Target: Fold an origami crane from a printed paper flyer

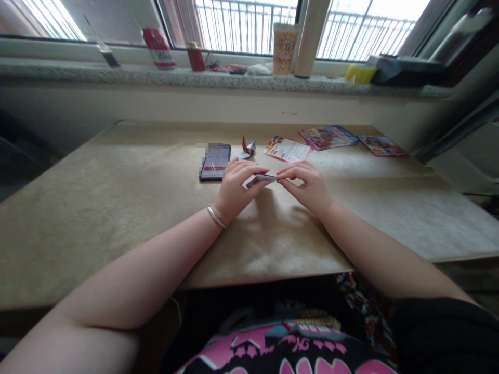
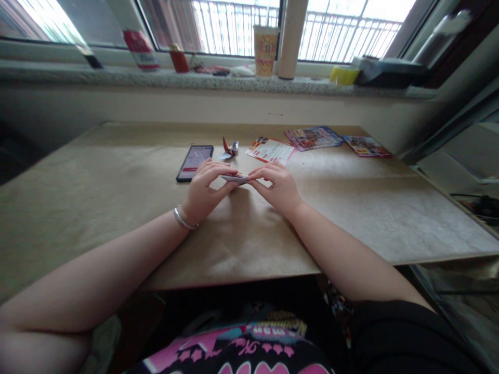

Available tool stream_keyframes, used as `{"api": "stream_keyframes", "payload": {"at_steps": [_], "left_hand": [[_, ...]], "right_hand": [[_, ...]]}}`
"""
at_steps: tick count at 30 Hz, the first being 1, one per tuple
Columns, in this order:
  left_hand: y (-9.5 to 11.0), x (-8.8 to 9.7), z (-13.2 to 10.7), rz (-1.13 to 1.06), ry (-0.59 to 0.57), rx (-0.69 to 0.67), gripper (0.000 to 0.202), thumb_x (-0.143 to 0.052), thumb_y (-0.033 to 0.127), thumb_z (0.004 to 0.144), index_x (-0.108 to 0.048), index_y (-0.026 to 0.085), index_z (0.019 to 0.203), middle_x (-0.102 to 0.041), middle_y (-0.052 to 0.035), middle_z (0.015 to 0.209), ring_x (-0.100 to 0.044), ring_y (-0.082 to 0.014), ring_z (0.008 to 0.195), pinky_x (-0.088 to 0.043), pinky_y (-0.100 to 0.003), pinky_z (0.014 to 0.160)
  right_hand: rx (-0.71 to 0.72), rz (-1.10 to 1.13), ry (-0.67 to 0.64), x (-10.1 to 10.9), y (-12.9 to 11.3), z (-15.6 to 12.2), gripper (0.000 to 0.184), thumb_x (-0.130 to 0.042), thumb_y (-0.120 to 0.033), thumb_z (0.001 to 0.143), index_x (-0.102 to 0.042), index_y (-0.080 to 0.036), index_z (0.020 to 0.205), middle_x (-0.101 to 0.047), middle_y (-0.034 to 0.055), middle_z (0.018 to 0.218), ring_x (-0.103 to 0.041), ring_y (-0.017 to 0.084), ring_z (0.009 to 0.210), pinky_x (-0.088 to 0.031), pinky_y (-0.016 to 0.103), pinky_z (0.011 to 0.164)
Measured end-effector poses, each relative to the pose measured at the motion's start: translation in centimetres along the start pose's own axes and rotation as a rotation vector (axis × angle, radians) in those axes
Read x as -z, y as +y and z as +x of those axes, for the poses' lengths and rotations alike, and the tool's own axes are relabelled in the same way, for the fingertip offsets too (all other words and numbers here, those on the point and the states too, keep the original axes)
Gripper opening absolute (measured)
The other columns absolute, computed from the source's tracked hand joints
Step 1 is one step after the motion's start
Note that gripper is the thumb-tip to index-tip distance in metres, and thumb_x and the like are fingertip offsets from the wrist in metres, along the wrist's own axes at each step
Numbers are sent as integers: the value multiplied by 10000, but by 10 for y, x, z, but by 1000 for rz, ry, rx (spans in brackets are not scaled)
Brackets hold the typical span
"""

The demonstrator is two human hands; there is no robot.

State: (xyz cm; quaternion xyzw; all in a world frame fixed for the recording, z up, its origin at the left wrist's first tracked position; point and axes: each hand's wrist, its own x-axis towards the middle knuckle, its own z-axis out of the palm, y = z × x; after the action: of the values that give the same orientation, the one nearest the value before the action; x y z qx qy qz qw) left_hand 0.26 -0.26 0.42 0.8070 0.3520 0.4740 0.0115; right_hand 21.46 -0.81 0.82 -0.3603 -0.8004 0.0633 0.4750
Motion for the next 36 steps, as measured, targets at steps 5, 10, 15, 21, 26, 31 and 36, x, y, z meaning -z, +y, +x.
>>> {"api": "stream_keyframes", "payload": {"at_steps": [5, 10, 15, 21, 26, 31, 36], "left_hand": [[5, 1, 2, -37, 39, -37, 156, -638, 380, 890, -694, 234, 884, -740, -12, 900, -665, -173, 924, -462, -395, 965], [0, -1, 1, -62, 67, -15, 145, -654, 367, 877, -695, 231, 851, -742, -9, 882, -664, -177, 941, -474, -394, 952], [-3, -3, 1, -20, 49, -5, 135, -641, 337, 876, -674, 216, 825, -729, -11, 863, -652, -174, 900, -463, -381, 931], [-1, -3, 0, 99, -34, -114, 137, -637, 366, 879, -698, 250, 839, -709, -1, 842, -611, -172, 874, -437, -367, 912], [0, -3, 0, 126, -45, -109, 172, -611, 361, 892, -699, 254, 791, -692, 2, 800, -600, -166, 829, -443, -368, 895], [-2, -4, 0, 123, -42, -90, 148, -605, 326, 884, -679, 242, 787, -686, 3, 800, -602, -163, 806, -441, -362, 883], [-3, -4, -2, 114, -104, -163, 107, -592, 288, 890, -652, 223, 831, -684, 6, 802, -602, -154, 776, -429, -346, 870]], "right_hand": [[52, -45, 26, 1, 1, 0, 67, -663, -310, 861, -704, -272, 823, -757, 22, 899, -668, 193, 870, -502, 406, 876], [38, -69, 45, 3, 0, 0, 57, -674, -321, 850, -695, -274, 828, -756, 19, 910, -666, 205, 898, -488, 421, 899], [56, -62, 41, 3, -1, 0, 49, -669, -312, 853, -684, -271, 831, -752, 17, 906, -663, 205, 911, -481, 418, 912], [123, -61, -24, 3, -6, 2, 74, -668, -323, 856, -701, -291, 797, -744, 13, 895, -653, 201, 907, -473, 420, 919], [120, -84, -27, 1, -7, 1, 72, -671, -340, 849, -707, -295, 807, -738, 13, 878, -644, 206, 905, -484, 419, 906], [114, -74, -13, 0, -6, 0, 55, -635, -258, 850, -684, -280, 839, -745, 12, 891, -652, 207, 911, -488, 416, 915], [135, -104, -60, -2, -10, 1, 72, -628, -235, 831, -673, -270, 788, -730, 13, 847, -639, 203, 917, -483, 395, 901]]}}
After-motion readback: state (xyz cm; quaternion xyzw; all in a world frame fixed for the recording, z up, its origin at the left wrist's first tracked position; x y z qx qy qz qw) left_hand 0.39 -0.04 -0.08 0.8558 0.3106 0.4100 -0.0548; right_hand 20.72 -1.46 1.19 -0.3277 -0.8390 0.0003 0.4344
